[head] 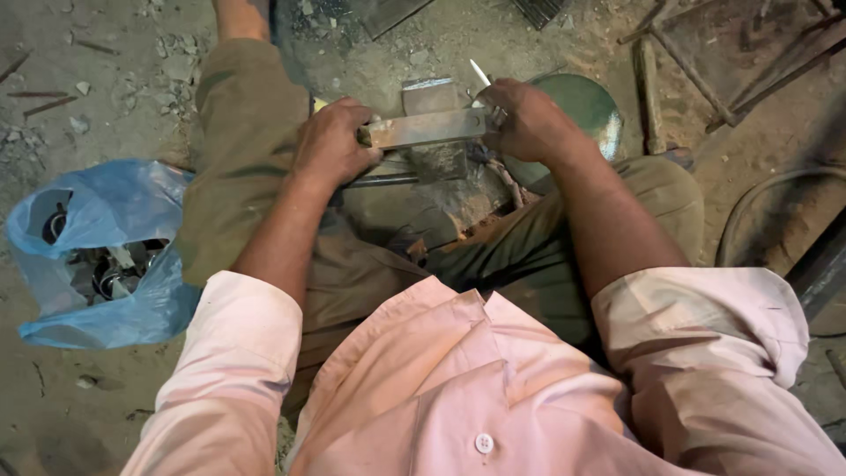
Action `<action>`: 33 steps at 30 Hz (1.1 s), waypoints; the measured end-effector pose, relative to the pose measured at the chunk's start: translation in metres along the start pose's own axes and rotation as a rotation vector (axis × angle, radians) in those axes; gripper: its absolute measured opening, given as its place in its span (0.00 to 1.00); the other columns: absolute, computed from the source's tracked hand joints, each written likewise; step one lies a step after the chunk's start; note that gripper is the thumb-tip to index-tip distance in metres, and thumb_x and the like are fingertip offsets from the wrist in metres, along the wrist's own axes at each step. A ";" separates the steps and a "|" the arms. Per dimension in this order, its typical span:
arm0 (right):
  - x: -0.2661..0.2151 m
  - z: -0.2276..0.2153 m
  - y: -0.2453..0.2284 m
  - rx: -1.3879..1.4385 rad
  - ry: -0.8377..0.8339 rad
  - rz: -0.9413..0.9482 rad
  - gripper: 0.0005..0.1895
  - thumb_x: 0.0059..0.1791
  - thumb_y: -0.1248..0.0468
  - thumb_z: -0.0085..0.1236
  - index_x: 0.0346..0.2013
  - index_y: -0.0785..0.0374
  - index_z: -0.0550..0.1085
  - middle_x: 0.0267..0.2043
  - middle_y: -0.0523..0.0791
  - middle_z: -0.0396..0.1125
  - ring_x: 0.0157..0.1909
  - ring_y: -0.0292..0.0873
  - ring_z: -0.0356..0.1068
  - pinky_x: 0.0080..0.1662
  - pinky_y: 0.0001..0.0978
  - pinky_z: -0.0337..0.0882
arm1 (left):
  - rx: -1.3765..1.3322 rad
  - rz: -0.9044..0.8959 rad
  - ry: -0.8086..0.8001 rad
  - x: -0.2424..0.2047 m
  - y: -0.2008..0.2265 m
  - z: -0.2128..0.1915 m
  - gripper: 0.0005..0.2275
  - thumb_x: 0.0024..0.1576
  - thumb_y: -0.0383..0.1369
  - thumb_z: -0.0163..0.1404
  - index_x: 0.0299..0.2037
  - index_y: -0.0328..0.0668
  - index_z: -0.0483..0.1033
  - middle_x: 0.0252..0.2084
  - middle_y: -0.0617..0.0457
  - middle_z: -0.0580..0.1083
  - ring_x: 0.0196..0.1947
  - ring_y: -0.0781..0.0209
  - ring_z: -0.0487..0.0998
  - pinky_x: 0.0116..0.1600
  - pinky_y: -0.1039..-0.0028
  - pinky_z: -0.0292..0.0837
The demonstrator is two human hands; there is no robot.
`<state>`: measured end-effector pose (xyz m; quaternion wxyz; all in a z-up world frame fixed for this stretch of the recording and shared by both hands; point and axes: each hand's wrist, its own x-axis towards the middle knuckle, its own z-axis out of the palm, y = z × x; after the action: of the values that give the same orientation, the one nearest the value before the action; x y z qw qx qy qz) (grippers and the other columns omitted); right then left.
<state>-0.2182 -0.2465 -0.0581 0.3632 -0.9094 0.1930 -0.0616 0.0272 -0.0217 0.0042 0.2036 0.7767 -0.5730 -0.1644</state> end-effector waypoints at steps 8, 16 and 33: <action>-0.022 -0.041 -0.029 -0.052 0.098 0.019 0.36 0.38 0.70 0.64 0.63 0.64 0.72 0.61 0.56 0.68 0.57 0.59 0.70 0.57 0.45 0.70 | 0.068 0.107 0.107 0.005 0.025 0.013 0.28 0.39 0.35 0.68 0.52 0.40 0.77 0.54 0.45 0.76 0.56 0.41 0.72 0.59 0.55 0.67; -0.045 -0.068 -0.057 0.670 0.252 0.191 0.17 0.60 0.61 0.55 0.62 0.63 0.75 0.43 0.44 0.75 0.42 0.35 0.72 0.46 0.28 0.73 | -0.104 0.226 0.166 0.021 0.062 0.058 0.17 0.47 0.34 0.65 0.46 0.45 0.77 0.47 0.51 0.76 0.53 0.47 0.73 0.55 0.57 0.65; -0.022 -0.019 -0.057 0.386 0.234 0.277 0.12 0.55 0.62 0.60 0.42 0.71 0.75 0.29 0.44 0.71 0.32 0.31 0.70 0.35 0.25 0.69 | -0.208 0.172 0.183 0.029 0.047 0.074 0.14 0.45 0.32 0.66 0.40 0.47 0.78 0.42 0.55 0.78 0.51 0.50 0.73 0.53 0.55 0.66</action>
<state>-0.2253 -0.2124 -0.0048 0.5101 -0.7750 0.3409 -0.1516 -0.0393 -0.0710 -0.0363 0.3475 0.7113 -0.5963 -0.1331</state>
